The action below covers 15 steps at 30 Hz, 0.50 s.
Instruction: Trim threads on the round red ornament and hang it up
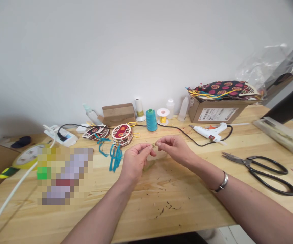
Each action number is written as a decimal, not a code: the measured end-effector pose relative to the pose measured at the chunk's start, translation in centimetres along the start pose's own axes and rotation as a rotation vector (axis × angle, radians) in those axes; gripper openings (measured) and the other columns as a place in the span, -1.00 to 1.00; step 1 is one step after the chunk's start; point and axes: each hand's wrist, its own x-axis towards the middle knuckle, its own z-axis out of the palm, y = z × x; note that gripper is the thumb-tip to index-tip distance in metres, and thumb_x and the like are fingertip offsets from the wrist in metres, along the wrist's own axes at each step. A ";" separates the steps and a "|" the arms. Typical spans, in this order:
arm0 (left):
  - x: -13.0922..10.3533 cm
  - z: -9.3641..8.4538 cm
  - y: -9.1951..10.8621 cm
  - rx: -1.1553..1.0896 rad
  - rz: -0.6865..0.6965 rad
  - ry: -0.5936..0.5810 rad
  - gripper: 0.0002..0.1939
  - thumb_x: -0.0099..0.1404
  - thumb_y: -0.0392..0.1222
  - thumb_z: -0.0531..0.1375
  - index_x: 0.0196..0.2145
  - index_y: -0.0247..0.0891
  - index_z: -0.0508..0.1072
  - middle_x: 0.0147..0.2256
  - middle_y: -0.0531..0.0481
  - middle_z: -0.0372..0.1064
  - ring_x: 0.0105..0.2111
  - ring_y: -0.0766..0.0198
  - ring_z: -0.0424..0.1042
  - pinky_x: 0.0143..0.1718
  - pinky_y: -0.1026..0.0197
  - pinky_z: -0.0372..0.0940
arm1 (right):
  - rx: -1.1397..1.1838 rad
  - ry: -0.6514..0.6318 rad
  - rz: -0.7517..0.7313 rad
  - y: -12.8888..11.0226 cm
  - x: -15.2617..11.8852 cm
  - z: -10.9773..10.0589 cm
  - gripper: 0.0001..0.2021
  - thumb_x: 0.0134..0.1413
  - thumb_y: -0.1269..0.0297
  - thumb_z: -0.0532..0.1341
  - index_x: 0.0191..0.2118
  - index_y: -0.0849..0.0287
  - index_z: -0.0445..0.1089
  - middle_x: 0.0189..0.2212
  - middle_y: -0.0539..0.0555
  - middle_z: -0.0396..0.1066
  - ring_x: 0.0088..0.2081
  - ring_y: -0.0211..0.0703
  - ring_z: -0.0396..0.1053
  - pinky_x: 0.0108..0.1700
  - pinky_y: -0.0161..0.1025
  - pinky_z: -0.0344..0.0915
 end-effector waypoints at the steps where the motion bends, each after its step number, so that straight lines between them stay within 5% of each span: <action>1: 0.0 0.0 0.0 0.004 0.000 -0.005 -0.84 0.07 -0.15 0.25 -0.48 -0.33 0.49 -0.58 0.06 0.39 -0.75 0.56 -0.04 -0.75 0.39 -0.16 | 0.017 -0.005 0.004 0.0 0.0 0.0 -0.84 -0.03 0.28 0.18 -0.41 0.27 0.45 -0.49 0.02 0.45 -0.48 -0.31 0.28 -0.41 -0.34 0.18; 15: 0.1 -0.1 -0.1 -0.007 0.004 -0.024 -0.83 0.07 -0.14 0.25 -0.45 -0.34 0.48 -0.58 0.05 0.39 -0.76 0.57 -0.01 -0.75 0.41 -0.12 | 0.037 -0.009 0.031 0.5 0.3 0.0 -0.87 -0.06 0.29 0.20 -0.43 0.25 0.44 -0.49 0.01 0.43 -0.46 -0.30 0.30 -0.38 -0.33 0.19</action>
